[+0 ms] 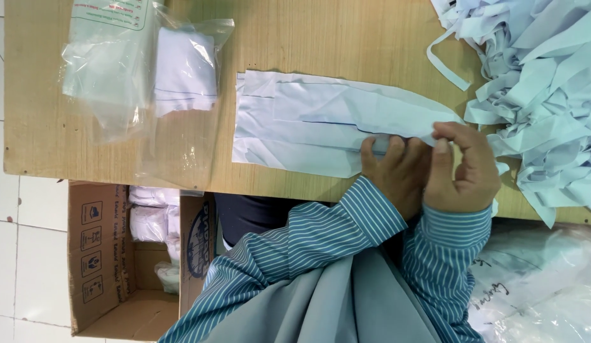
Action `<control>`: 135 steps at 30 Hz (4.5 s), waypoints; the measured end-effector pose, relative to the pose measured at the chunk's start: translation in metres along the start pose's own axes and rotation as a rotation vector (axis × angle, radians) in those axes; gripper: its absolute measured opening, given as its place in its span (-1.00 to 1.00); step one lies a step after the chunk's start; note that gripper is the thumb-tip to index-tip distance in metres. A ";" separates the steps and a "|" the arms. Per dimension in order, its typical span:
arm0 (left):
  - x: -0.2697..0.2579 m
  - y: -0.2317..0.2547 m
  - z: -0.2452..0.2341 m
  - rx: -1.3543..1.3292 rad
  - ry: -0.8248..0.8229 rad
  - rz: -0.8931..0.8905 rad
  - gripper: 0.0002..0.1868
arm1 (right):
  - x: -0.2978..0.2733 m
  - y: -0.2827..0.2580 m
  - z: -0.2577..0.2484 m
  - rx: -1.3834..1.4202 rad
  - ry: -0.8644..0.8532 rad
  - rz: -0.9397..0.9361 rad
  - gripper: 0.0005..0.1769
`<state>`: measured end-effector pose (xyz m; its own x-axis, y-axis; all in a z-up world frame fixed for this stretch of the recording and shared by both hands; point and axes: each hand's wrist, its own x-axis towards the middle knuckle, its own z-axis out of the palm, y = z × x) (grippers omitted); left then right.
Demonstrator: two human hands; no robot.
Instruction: The person folds white cloth items one by one on a table and places each folded item into a clear plastic bag.
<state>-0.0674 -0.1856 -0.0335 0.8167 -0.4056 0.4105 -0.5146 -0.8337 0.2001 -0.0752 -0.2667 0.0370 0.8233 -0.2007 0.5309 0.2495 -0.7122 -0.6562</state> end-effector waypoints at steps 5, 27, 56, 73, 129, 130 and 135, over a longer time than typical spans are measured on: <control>0.001 -0.003 -0.010 0.026 -0.058 0.004 -0.37 | -0.012 0.062 -0.009 -0.071 -0.078 0.008 -0.84; -0.035 -0.137 -0.073 0.101 -0.195 -0.290 -0.10 | -0.017 0.075 -0.011 -0.153 -0.151 -0.023 -0.68; -0.031 -0.158 -0.067 -0.211 0.226 -0.316 -0.73 | 0.002 0.066 0.005 -0.306 -0.070 0.355 -0.79; -0.031 -0.157 -0.067 -0.202 0.233 -0.325 -0.73 | -0.008 0.096 -0.008 -0.515 -0.183 0.415 -0.46; -0.032 -0.160 -0.073 -0.333 0.073 -0.315 -0.71 | 0.002 0.007 0.063 0.208 -0.082 0.122 -0.59; -0.032 -0.161 -0.072 -0.332 0.073 -0.315 -0.71 | 0.001 0.016 0.052 0.209 -0.082 0.122 -0.59; -0.032 -0.160 -0.070 -0.324 0.091 -0.313 -0.72 | -0.017 0.088 0.011 -0.100 -0.064 0.186 -0.90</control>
<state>-0.0299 -0.0125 -0.0162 0.9270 -0.1064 0.3596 -0.3139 -0.7447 0.5890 -0.0613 -0.3184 -0.0356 0.8817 -0.2940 0.3689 0.0417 -0.7305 -0.6817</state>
